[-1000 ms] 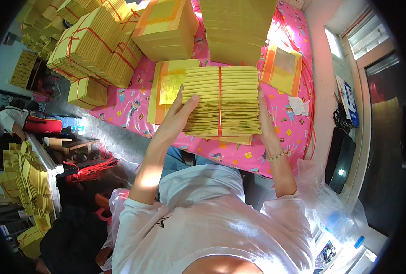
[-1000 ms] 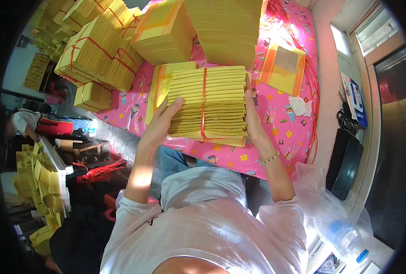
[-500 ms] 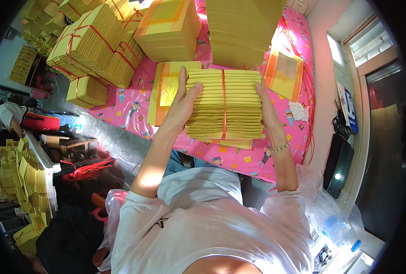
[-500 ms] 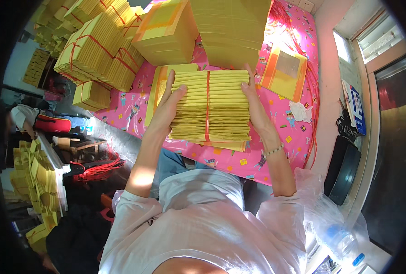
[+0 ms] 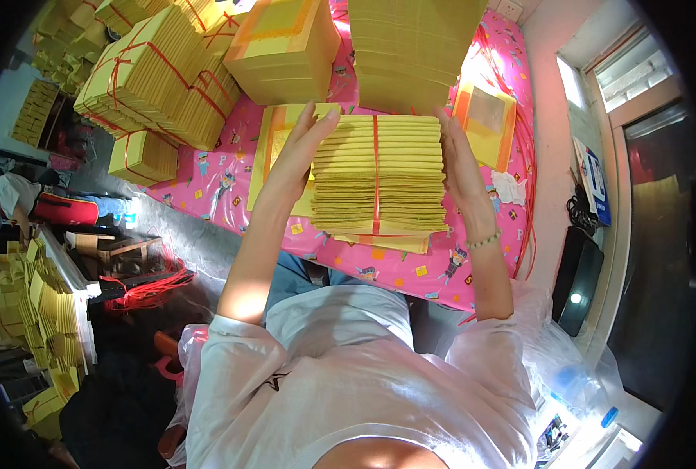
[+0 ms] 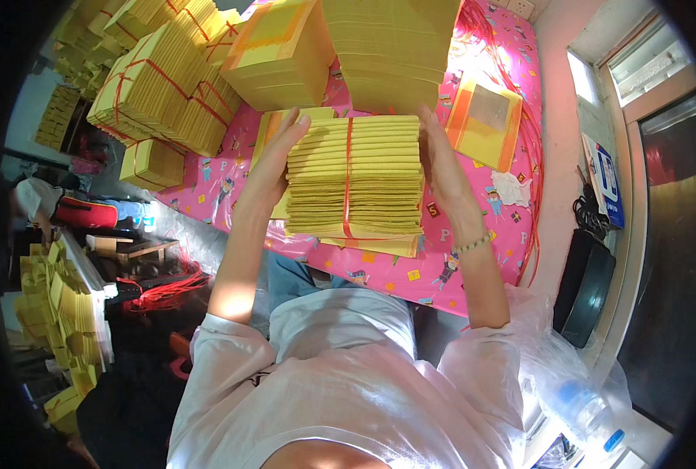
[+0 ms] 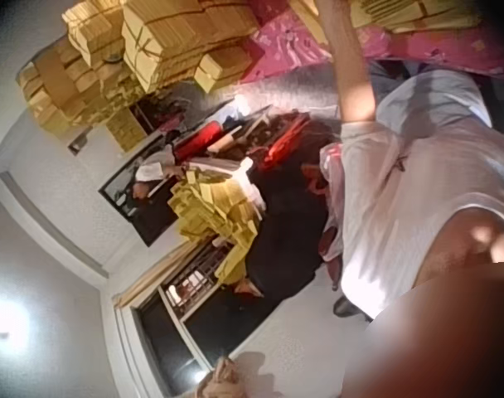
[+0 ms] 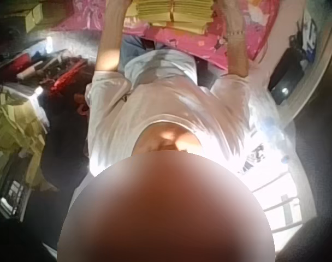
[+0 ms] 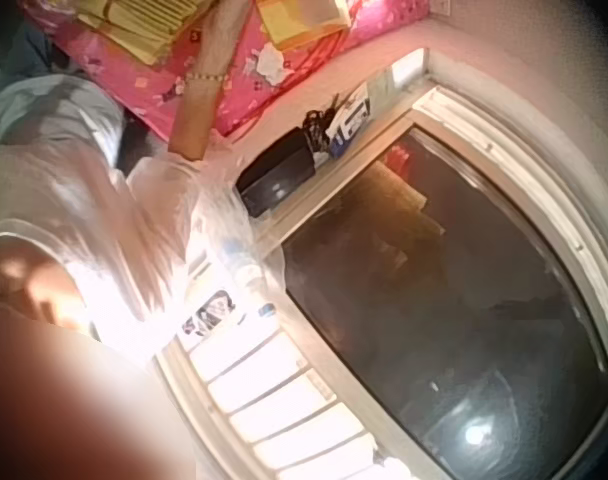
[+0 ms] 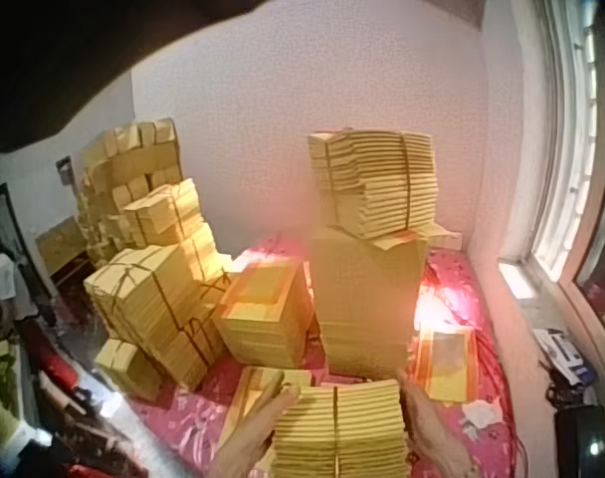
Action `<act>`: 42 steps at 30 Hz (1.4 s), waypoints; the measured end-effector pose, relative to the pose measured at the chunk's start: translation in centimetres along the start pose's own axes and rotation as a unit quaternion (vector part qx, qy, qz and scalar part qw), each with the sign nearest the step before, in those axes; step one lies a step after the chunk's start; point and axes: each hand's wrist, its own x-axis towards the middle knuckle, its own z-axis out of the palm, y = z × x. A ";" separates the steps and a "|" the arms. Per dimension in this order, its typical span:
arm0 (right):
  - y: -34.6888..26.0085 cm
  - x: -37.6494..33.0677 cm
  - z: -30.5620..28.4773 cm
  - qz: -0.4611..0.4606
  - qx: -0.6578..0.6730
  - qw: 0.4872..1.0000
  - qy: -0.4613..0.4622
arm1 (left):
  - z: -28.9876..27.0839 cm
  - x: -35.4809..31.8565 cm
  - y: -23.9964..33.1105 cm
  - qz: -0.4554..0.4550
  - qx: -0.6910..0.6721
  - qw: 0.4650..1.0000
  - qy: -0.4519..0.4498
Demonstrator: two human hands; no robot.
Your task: The person stacks yellow paper sheets on a table, aligns them, and ties the stack with a red ribbon. The person then places the tied stack onto a larger pile of similar stacks.
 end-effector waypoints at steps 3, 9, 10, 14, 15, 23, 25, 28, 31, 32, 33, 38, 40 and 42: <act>0.4 1.0 -0.4 -0.008 -0.037 0.999 0.005 | 1.6 -0.1 1.4 -0.045 0.007 0.997 -0.055; 0.9 1.2 -0.4 -0.086 -0.155 0.984 -0.016 | 2.6 -0.9 1.2 0.039 0.029 0.999 0.003; 0.8 1.0 -0.5 -0.091 -0.169 0.981 -0.021 | 2.6 -0.9 1.1 0.039 0.027 0.999 -0.005; 0.8 0.7 -0.5 -0.069 -0.123 0.990 -0.028 | 2.1 -0.5 0.4 0.047 0.029 0.998 -0.028; 0.9 0.7 -0.5 -0.067 -0.120 0.990 -0.021 | 2.0 -0.4 0.2 0.051 0.032 0.998 -0.031; 1.5 0.3 -0.8 -0.092 -0.076 0.992 -0.034 | 1.9 -0.9 0.2 0.066 -0.030 0.995 -0.068; 1.1 0.1 -0.5 -0.086 -0.057 0.994 -0.034 | 1.8 -1.0 0.1 0.072 -0.035 0.994 -0.080; 1.3 -0.1 -0.6 -0.091 -0.074 0.993 -0.027 | 1.8 -1.0 0.3 0.075 -0.038 0.993 -0.085; 0.7 0.2 0.0 -0.068 -0.071 0.995 0.001 | 1.9 -0.7 0.2 0.068 -0.042 0.995 -0.068; 0.5 0.2 0.2 -0.063 -0.061 0.996 0.005 | 2.0 -0.5 0.3 0.052 -0.054 0.995 -0.062; 0.2 0.2 0.4 -0.057 -0.051 0.997 0.008 | 2.1 -0.4 0.4 0.036 -0.066 0.996 -0.057; 0.9 0.4 0.5 -0.066 -0.047 0.997 0.020 | 1.8 -0.3 0.0 0.031 -0.018 0.999 -0.036; 0.5 -0.4 0.9 -0.062 -0.044 0.997 0.017 | 1.7 -0.3 0.0 0.048 -0.015 0.997 -0.055; 0.6 -0.4 0.5 -0.064 -0.057 0.996 0.015 | 1.6 -0.4 -0.3 0.072 -0.012 0.995 -0.071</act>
